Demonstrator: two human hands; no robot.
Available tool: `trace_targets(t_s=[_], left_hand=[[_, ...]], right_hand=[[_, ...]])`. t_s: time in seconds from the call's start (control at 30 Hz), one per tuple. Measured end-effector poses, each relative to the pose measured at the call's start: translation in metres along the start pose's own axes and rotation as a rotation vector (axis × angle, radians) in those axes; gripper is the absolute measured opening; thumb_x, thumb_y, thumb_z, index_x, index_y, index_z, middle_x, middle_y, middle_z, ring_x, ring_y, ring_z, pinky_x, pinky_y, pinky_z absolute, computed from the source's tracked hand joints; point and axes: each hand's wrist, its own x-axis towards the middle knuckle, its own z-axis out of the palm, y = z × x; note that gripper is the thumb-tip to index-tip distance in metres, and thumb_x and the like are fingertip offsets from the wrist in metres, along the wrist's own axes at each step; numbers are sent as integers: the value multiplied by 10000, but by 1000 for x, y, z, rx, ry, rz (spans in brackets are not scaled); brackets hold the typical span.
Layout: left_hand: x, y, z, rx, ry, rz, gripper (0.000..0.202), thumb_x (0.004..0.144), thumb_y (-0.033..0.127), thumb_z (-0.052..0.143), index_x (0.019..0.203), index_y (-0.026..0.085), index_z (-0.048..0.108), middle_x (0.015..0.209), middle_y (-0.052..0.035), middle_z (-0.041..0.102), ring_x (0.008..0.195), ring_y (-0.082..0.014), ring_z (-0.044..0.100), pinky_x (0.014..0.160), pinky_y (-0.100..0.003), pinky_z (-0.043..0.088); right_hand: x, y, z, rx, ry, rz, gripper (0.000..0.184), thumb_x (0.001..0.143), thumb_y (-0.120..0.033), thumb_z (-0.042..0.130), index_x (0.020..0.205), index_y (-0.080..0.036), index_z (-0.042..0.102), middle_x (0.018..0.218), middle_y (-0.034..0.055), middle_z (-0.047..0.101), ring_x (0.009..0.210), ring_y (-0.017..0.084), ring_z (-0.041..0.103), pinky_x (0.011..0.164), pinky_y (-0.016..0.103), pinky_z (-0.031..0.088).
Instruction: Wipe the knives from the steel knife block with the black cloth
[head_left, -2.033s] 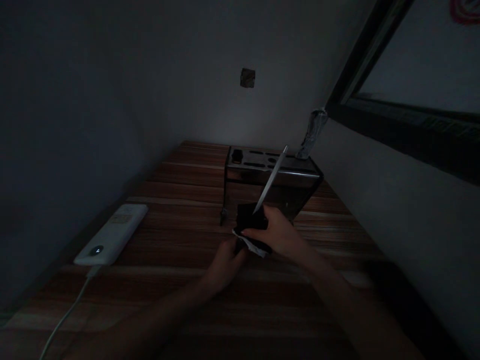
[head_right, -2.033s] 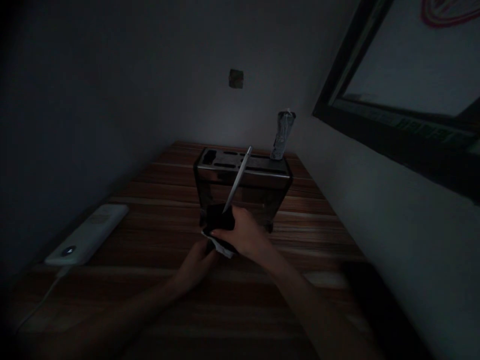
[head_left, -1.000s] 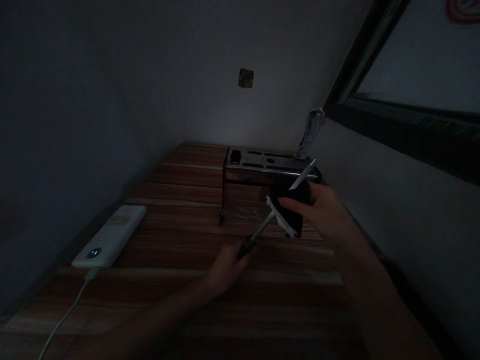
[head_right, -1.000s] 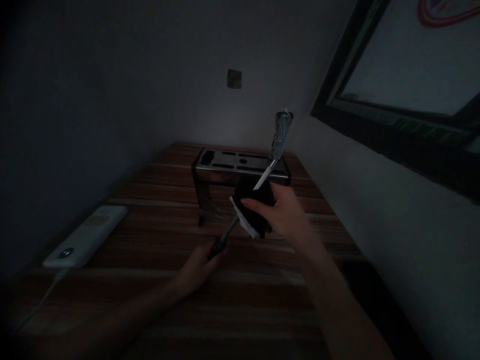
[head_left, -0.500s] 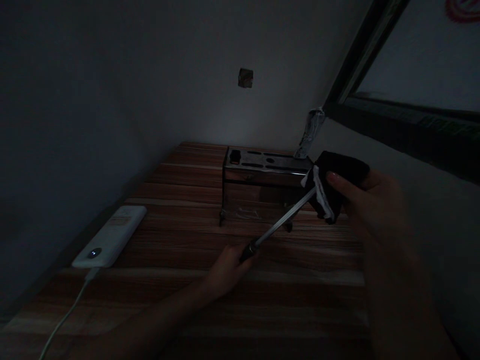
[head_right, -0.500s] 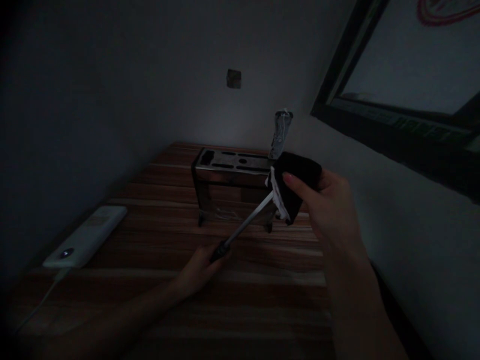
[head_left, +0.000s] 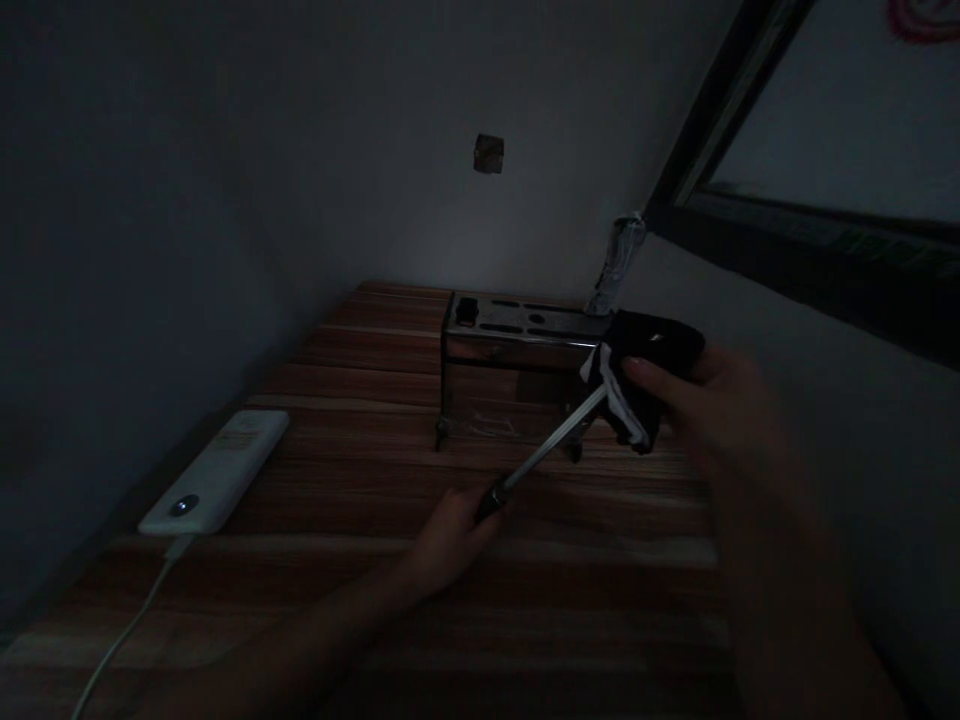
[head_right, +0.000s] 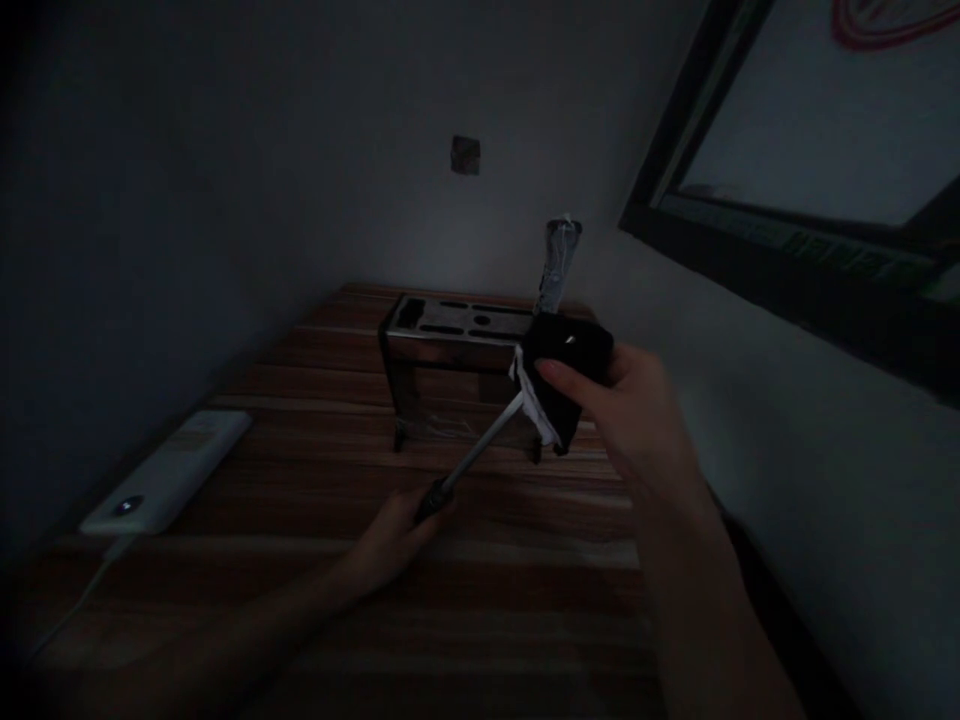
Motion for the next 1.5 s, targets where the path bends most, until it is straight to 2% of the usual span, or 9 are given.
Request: trace_targets(t_s=[0.2, 0.43, 0.7, 0.87, 1.07, 1.2, 1.33, 1.5], left_hand=[[1, -2, 1, -15, 63, 3, 253, 803, 330, 458, 684, 133, 561, 580, 20, 506, 550, -113, 467, 508, -194, 332], [2, 2, -2, -115, 92, -7, 236, 799, 309, 453, 702, 126, 567, 619, 11, 536, 585, -122, 477, 544, -203, 368], [4, -5, -1, -202, 131, -35, 173, 731, 201, 450, 737, 117, 600, 722, -27, 628, 658, -158, 554, 615, -234, 429], [4, -4, -1, -218, 126, -62, 170, 733, 190, 446, 717, 119, 599, 702, -26, 630, 666, -162, 557, 604, -232, 435], [4, -7, -1, -214, 123, -34, 168, 720, 182, 452, 747, 116, 604, 730, -26, 641, 671, -164, 563, 619, -235, 441], [6, -10, 0, -188, 126, -12, 177, 732, 196, 456, 778, 121, 609, 746, -25, 643, 696, -171, 566, 637, -239, 441], [5, -5, -1, -183, 92, -27, 196, 761, 223, 447, 782, 112, 608, 725, -18, 618, 667, -158, 545, 608, -227, 425], [3, -1, -3, -163, 55, -33, 239, 799, 297, 448, 751, 112, 591, 663, 5, 556, 606, -126, 488, 547, -205, 376]], right_hand=[[-6, 5, 19, -166, -203, 35, 269, 606, -337, 731, 790, -152, 666, 786, 46, 695, 707, 214, 653, 614, 319, 535], [-16, 16, 48, -229, -447, 94, 265, 625, -250, 702, 858, -141, 640, 817, 39, 686, 740, 196, 639, 623, 290, 513], [-32, 37, 74, -414, -573, 103, 262, 614, -210, 711, 843, -122, 620, 787, 41, 666, 714, 178, 613, 580, 255, 464], [-32, 37, 75, -414, -584, 89, 266, 620, -185, 707, 858, -113, 612, 826, 53, 668, 752, 182, 614, 625, 264, 463], [-31, 38, 74, -403, -583, 72, 222, 611, -183, 713, 806, -127, 622, 777, 36, 665, 724, 176, 611, 598, 257, 461], [-31, 37, 73, -447, -554, 110, 223, 604, -219, 721, 778, -115, 627, 746, 45, 660, 678, 181, 610, 550, 256, 460], [-26, 32, 67, -466, -528, 111, 258, 610, -257, 719, 797, -100, 633, 766, 63, 669, 697, 202, 620, 561, 274, 472], [-17, 22, 53, -337, -483, 87, 260, 623, -253, 711, 838, -123, 644, 811, 51, 682, 730, 200, 630, 625, 293, 497]])
